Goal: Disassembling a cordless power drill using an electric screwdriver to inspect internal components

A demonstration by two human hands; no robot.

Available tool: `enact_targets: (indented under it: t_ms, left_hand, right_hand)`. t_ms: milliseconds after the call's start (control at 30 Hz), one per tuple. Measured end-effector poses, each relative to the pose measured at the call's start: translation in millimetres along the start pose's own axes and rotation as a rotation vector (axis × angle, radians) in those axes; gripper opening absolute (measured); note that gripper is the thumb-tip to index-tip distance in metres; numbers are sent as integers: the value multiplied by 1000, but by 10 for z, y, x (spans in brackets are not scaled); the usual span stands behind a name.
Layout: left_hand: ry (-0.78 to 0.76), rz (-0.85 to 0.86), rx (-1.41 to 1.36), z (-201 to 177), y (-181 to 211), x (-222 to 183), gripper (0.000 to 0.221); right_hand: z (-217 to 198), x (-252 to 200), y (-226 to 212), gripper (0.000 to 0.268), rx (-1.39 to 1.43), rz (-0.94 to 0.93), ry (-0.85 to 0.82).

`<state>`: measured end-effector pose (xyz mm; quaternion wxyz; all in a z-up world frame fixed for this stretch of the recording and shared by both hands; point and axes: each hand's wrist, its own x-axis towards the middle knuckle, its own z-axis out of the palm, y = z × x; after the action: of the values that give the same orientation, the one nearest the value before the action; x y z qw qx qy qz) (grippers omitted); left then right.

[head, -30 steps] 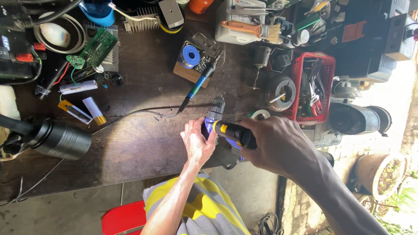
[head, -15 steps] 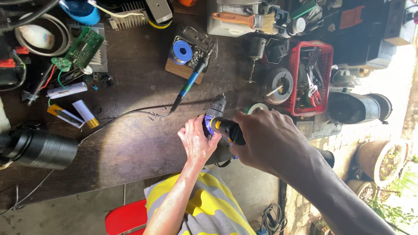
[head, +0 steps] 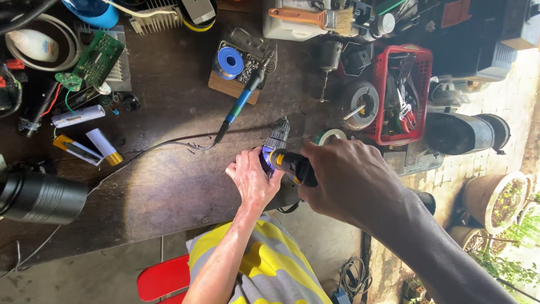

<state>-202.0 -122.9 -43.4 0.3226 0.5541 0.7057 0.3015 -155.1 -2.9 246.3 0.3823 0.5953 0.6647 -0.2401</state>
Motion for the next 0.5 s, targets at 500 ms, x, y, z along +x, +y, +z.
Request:
enact_targets:
  t_ms: [500]
  left_hand:
    - [3, 24, -10, -2, -20, -21, 61]
  right_hand:
    - [97, -42, 29, 32, -46, -1, 15]
